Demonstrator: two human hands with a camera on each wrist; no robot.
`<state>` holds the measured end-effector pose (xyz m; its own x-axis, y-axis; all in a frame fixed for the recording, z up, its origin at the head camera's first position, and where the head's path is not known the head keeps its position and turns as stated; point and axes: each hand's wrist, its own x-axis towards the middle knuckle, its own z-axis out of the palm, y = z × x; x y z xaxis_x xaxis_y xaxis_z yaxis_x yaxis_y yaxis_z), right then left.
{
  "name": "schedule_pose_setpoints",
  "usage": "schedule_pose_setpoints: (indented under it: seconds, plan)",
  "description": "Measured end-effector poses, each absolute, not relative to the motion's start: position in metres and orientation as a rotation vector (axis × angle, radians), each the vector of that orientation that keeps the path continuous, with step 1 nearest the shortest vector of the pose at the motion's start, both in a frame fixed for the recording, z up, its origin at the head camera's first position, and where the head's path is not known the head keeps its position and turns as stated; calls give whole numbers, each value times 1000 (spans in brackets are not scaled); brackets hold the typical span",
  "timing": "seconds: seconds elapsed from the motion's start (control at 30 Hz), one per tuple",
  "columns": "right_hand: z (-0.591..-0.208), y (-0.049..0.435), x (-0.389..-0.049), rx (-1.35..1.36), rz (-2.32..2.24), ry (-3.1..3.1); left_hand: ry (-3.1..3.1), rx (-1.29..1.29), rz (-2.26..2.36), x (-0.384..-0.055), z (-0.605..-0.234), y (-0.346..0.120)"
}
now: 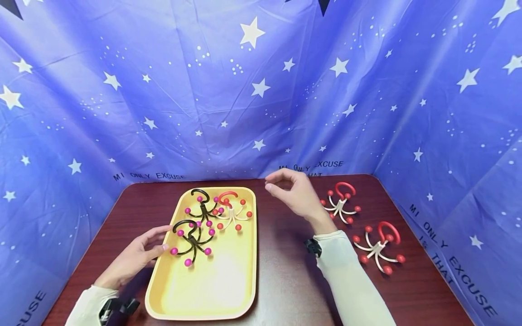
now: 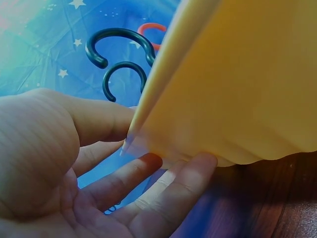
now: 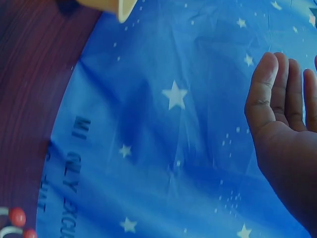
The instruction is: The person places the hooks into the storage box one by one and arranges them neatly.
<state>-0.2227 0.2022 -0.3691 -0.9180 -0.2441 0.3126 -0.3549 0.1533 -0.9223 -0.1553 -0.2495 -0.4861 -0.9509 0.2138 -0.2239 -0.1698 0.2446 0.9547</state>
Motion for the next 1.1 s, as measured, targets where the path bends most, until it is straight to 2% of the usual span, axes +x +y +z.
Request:
schedule_pose_setpoints:
  seconds: [0.73,0.97,1.1]
  plan:
    - [-364,291,-218,376,1671,-2314,2163,36,1800,-155,-487,-249]
    - [-366,318,-217,316,1781,-2217,2169,39,1804,-155,-489,-249]
    - [-370,334,-219,238,1627,-2258,2168,40,1804,-154,-490,-249]
